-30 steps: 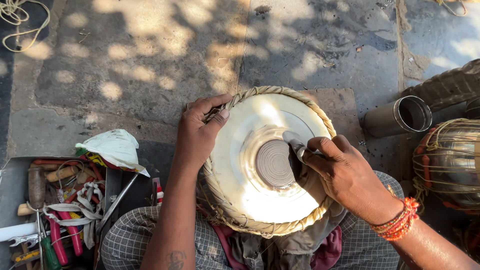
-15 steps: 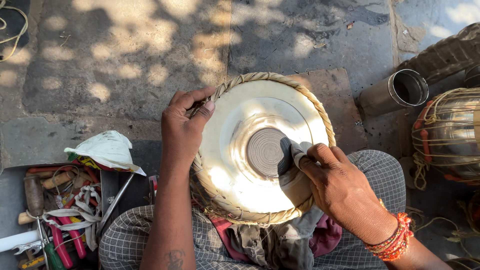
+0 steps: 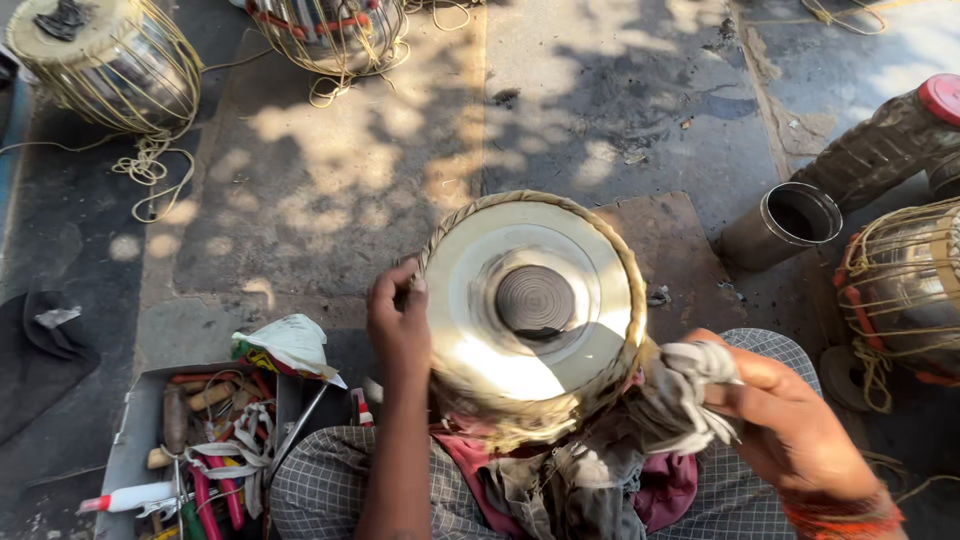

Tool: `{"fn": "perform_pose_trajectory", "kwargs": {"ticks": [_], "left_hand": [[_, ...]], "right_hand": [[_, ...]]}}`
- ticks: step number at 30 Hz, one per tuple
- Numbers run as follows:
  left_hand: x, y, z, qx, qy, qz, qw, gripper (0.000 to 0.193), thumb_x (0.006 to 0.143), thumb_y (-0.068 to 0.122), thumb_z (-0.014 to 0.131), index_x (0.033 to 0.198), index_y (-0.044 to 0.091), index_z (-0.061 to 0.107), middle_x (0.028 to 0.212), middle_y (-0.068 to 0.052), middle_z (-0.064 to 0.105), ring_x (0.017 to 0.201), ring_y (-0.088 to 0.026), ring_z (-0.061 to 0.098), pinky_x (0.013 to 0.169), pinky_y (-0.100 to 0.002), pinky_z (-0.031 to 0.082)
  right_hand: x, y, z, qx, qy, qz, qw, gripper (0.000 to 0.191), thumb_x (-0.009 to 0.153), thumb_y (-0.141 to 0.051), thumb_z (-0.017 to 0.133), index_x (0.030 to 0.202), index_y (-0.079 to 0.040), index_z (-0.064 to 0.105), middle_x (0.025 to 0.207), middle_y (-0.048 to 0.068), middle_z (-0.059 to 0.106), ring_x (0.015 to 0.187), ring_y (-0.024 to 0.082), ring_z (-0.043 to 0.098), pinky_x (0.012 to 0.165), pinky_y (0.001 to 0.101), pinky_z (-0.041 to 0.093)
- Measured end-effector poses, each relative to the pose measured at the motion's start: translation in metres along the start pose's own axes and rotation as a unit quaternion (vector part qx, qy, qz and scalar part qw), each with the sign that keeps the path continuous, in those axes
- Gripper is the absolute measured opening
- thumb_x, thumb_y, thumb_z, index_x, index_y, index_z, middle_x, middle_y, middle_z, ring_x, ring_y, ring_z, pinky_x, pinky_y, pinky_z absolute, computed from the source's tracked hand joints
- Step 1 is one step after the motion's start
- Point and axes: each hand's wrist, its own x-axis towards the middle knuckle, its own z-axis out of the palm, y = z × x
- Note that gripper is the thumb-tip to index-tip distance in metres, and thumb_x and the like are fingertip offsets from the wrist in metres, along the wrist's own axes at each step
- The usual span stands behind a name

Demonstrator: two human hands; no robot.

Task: The person sits cross-legged on a stone floor with a tabla drum in front of them and works a dark paste into the center of the drum head, rubbing it in circles with a small stone and by hand. They periodically wipe the head and their hands with a cloth, dip into a metal cup, and resume smoothing the paste.

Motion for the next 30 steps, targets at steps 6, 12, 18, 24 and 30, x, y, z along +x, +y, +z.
{"fn": "perform_pose_trajectory", "kwargs": {"ticks": [6, 12, 18, 24, 30], "left_hand": [[-0.073, 0.006, -0.007, 0.14, 0.017, 0.052, 0.989, 0.033, 0.099, 0.019, 0.064, 0.126, 0.004, 0.054, 0.118, -0.017, 0.055, 0.104, -0.03, 0.056, 0.089, -0.046, 0.047], [-0.119, 0.078, -0.025, 0.265, 0.01, 0.251, 0.931, 0.052, 0.099, 0.036, 0.06, 0.139, 0.004, 0.047, 0.141, -0.026, 0.049, 0.128, -0.039, 0.049, 0.103, -0.055, 0.04], [-0.169, 0.125, -0.021, -0.314, -0.51, -0.007, 0.801, 0.042, 0.105, 0.045, 0.063, 0.103, 0.003, 0.063, 0.125, -0.011, 0.058, 0.116, -0.017, 0.058, 0.099, -0.036, 0.05], [-0.168, 0.131, -0.035, -0.383, -0.482, -0.081, 0.784, 0.027, 0.11, 0.032, 0.063, 0.106, 0.006, 0.057, 0.101, -0.001, 0.061, 0.093, -0.007, 0.051, 0.088, -0.024, 0.045], [-0.153, 0.149, -0.032, -0.285, -0.462, -0.035, 0.839, 0.026, 0.112, 0.03, 0.059, 0.106, 0.005, 0.058, 0.084, 0.005, 0.053, 0.073, 0.0, 0.042, 0.065, -0.018, 0.037]], "right_hand": [[-0.029, 0.014, -0.017, -0.007, -0.211, -0.035, 0.977, 0.039, 0.104, -0.023, 0.06, 0.095, 0.011, 0.075, 0.129, 0.031, 0.061, 0.119, 0.041, 0.057, 0.105, 0.0565, 0.042], [-0.011, -0.014, 0.03, -0.177, -0.243, -0.124, 0.946, 0.041, 0.104, -0.027, 0.06, 0.079, 0.004, 0.07, 0.141, 0.024, 0.056, 0.13, 0.04, 0.054, 0.111, 0.0565, 0.038], [-0.015, -0.045, 0.051, -0.223, -0.298, -0.196, 0.907, 0.04, 0.104, -0.028, 0.061, 0.097, 0.008, 0.075, 0.142, 0.023, 0.059, 0.127, 0.036, 0.056, 0.104, 0.0519, 0.043], [-0.025, -0.025, 0.019, -0.136, -0.244, -0.075, 0.957, 0.039, 0.104, -0.03, 0.064, 0.09, 0.005, 0.075, 0.115, 0.02, 0.064, 0.094, 0.022, 0.058, 0.083, 0.0403, 0.049], [-0.03, 0.001, 0.018, -0.026, -0.225, 0.035, 0.973, 0.029, 0.093, -0.018, 0.075, 0.102, 0.01, 0.074, 0.089, 0.011, 0.075, 0.079, 0.017, 0.064, 0.073, 0.0348, 0.053]]}}
